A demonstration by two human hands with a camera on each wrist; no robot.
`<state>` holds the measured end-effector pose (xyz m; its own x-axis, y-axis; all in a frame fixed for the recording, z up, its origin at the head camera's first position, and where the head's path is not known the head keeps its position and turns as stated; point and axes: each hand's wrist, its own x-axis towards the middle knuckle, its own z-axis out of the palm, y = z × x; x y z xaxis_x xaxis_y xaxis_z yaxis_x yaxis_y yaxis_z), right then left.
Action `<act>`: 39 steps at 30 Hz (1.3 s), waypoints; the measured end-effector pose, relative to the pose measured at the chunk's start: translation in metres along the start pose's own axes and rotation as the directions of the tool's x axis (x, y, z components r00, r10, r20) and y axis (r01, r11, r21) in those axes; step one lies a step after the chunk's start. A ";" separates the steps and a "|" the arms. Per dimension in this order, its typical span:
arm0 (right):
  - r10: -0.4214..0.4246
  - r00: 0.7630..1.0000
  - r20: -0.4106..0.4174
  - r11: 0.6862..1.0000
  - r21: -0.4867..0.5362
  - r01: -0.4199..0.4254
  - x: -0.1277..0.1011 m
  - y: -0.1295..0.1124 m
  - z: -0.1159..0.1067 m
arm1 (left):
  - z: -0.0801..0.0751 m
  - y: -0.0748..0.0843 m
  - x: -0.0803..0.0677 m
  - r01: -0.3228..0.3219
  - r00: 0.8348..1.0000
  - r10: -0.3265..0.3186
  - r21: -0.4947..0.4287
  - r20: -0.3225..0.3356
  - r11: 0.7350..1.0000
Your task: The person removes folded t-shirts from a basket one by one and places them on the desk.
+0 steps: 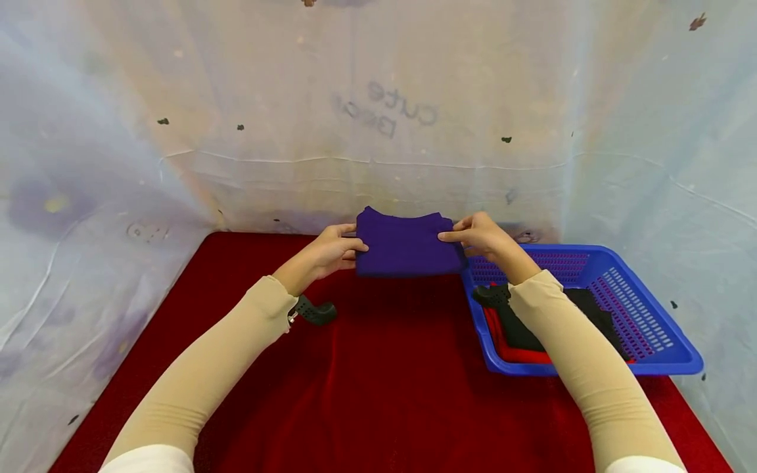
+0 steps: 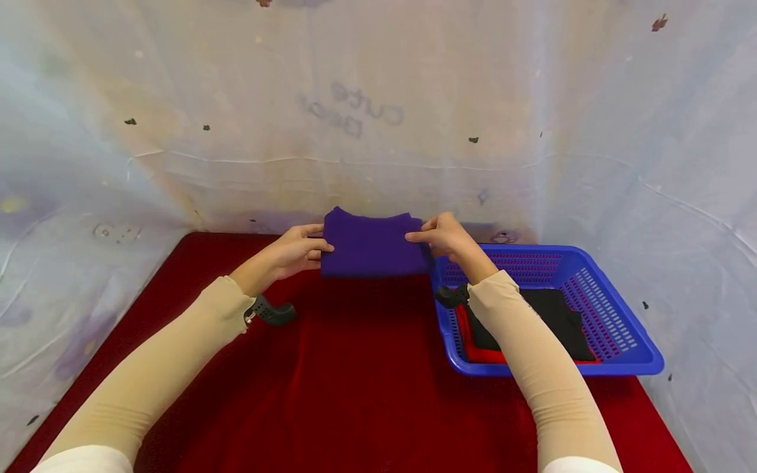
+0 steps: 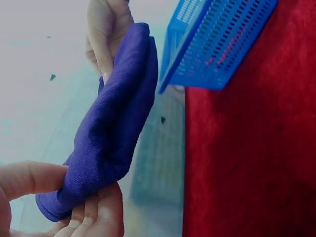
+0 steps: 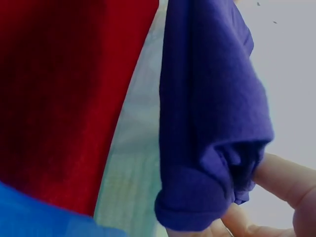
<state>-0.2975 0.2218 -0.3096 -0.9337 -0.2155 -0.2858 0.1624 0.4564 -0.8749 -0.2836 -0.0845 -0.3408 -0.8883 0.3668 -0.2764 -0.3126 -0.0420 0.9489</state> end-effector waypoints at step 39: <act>0.001 0.993 -0.120 0.961 -0.275 -0.034 0.072 0.014 0.089 | -0.073 -0.048 0.024 0.094 0.989 -0.080 0.116 -0.125 0.989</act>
<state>-0.3337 0.1358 -0.3768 -0.9651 -0.1099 -0.2376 0.1003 0.6831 -0.7234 -0.3147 -0.1415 -0.4041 -0.8955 0.2503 -0.3680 -0.3539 0.1009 0.9298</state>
